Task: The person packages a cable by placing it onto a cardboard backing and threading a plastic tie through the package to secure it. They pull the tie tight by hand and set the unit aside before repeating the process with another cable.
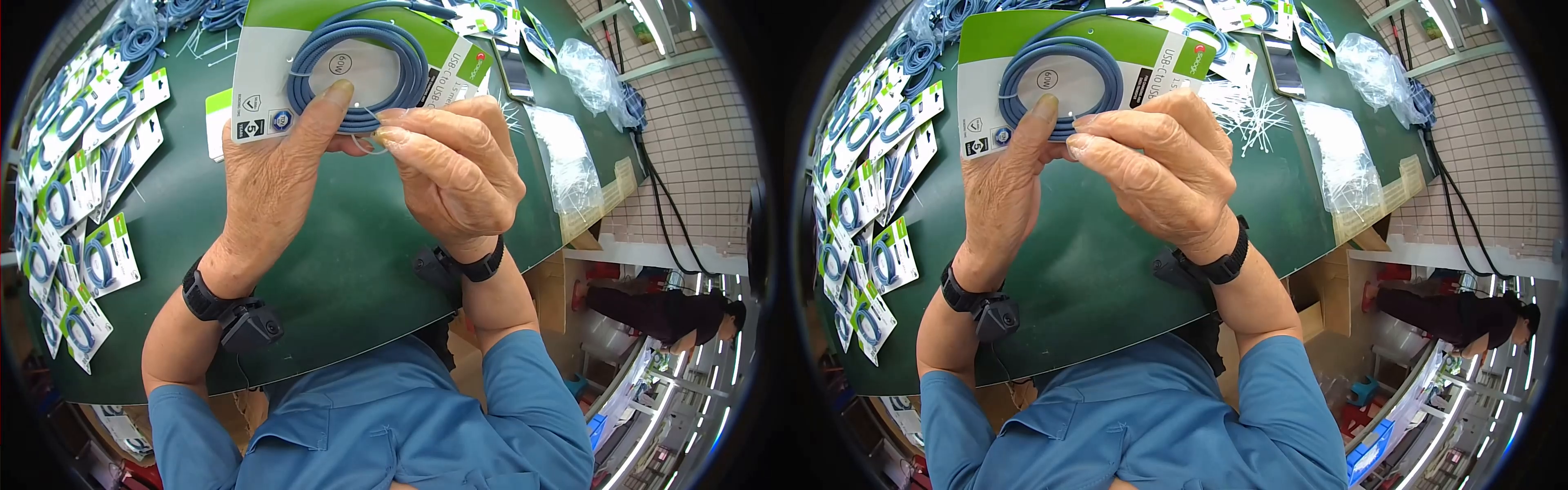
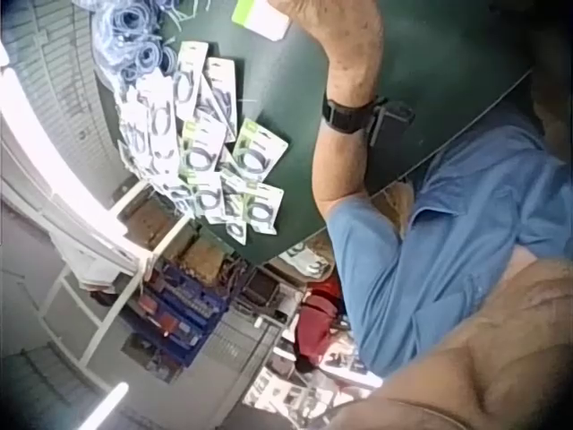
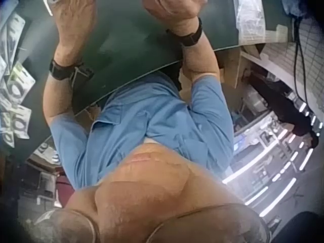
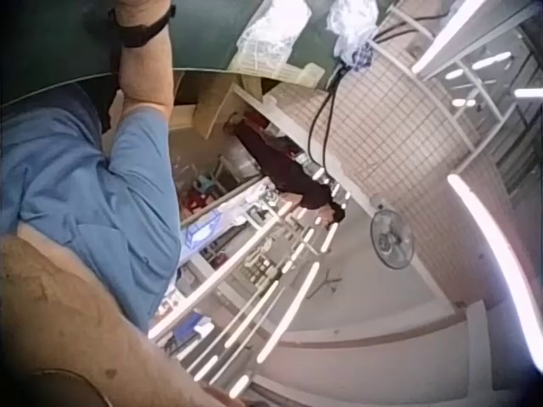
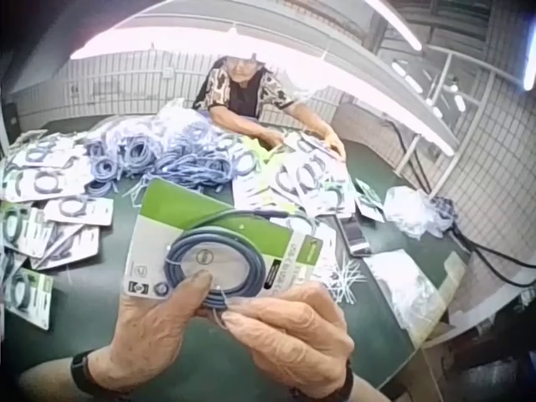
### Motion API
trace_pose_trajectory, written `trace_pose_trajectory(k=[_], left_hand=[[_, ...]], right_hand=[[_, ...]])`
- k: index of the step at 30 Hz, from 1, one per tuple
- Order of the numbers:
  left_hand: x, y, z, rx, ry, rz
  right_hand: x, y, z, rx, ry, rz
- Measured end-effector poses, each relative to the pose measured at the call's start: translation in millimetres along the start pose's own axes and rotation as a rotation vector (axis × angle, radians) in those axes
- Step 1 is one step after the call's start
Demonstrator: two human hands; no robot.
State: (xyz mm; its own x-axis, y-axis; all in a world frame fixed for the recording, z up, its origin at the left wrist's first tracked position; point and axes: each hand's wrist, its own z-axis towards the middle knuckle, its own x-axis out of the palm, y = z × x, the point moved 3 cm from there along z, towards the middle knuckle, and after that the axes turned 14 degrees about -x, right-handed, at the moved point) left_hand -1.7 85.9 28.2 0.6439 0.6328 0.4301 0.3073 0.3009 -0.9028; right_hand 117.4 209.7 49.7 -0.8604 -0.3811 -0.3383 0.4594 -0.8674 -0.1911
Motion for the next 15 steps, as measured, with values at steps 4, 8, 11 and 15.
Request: trace_pose_trajectory(k=[4, 8, 11, 15], left_hand=[[1.7, 0.7, 0.2, -0.010, 0.008, -0.014], [2.5, 0.9, -0.4, -0.010, 0.002, -0.018], [2.1, 1.3, -1.1, -0.012, 0.003, -0.014], [2.8, 3.5, -1.7, -0.015, 0.012, -0.008]], right_hand=[[-1.5, 0.5, 0.0, -0.002, 0.014, 0.002], [-0.7, -1.4, -2.1, -0.008, 0.012, 0.001], [0.4, -1.7, -2.3, 0.014, 0.028, 0.011], [1.4, -1.9, -2.1, 0.036, 0.038, 0.016]])
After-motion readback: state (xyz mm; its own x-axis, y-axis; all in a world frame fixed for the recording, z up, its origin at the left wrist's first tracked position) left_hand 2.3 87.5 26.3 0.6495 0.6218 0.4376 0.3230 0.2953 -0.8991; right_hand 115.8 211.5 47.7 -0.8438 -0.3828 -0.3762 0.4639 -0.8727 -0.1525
